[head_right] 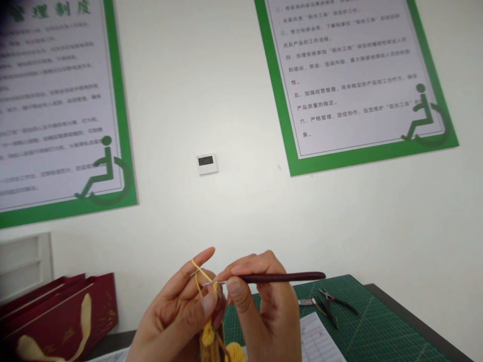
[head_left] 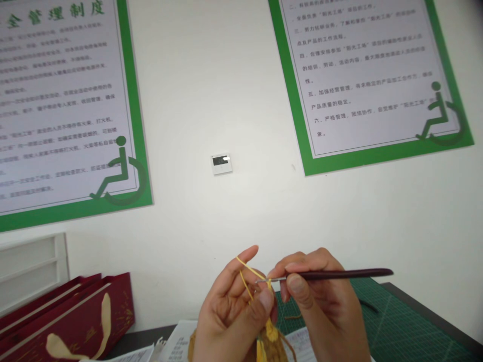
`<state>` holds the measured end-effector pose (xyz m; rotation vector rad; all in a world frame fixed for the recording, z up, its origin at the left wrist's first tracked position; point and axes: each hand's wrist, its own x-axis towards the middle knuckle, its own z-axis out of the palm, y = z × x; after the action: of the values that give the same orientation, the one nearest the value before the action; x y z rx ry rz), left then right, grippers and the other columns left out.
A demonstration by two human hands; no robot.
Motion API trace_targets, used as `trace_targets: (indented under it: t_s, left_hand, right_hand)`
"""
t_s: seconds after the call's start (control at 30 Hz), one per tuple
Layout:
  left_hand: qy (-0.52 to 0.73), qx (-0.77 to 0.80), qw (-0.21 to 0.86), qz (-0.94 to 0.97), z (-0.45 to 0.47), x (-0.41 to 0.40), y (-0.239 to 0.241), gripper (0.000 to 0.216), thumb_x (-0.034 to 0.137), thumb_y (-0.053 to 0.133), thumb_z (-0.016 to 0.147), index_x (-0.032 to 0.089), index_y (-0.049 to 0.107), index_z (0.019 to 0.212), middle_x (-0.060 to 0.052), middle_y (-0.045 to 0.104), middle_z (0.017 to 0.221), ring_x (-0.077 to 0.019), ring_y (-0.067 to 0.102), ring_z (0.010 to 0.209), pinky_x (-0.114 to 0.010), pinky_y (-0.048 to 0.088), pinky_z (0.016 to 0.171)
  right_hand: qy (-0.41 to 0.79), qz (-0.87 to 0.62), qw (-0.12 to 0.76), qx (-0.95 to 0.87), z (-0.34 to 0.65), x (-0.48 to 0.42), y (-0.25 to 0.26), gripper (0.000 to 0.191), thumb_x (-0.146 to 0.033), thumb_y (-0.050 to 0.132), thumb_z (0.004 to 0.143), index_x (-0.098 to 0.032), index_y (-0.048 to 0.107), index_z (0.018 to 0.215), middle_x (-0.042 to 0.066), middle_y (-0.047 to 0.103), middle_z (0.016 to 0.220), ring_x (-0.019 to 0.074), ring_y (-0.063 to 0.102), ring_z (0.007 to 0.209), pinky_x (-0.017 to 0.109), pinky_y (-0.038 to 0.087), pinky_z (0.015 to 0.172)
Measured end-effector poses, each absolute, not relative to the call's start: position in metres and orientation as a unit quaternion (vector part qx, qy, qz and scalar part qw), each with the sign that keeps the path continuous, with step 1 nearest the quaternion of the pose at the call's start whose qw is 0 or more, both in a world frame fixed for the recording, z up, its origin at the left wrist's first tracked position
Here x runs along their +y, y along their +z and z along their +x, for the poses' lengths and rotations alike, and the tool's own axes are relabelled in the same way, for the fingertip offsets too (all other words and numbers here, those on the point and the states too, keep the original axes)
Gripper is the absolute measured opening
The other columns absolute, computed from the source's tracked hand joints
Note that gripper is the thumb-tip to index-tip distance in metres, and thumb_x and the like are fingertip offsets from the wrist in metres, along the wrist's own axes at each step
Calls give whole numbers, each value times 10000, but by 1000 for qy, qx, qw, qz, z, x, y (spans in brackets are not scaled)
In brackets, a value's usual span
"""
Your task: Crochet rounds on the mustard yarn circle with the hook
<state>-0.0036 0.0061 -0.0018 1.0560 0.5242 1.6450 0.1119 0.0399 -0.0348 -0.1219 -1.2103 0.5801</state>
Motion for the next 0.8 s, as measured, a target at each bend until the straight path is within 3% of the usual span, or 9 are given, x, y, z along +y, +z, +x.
trace_targets:
  t_s: [0.57, 0.8]
  left_hand:
    - [691, 222, 522, 449, -3, 5, 0, 554, 184, 983, 621, 191, 815, 1150, -18, 722, 710, -130, 635, 601, -258, 532, 628]
    - [689, 224, 524, 448, -3, 4, 1, 509, 189, 994, 610, 215, 843, 1096, -28, 737, 714, -135, 653, 626, -233, 519, 611]
  right_hand:
    - [308, -65, 791, -525, 107, 35, -32, 45, -335, 683, 1000, -298, 674, 976, -20, 733, 901, 107, 575, 682, 232, 498, 620]
    - [454, -10, 726, -516, 115, 43, -29, 176, -414, 705, 980, -256, 636, 946, -6, 720, 851, 106, 564, 651, 253, 506, 605]
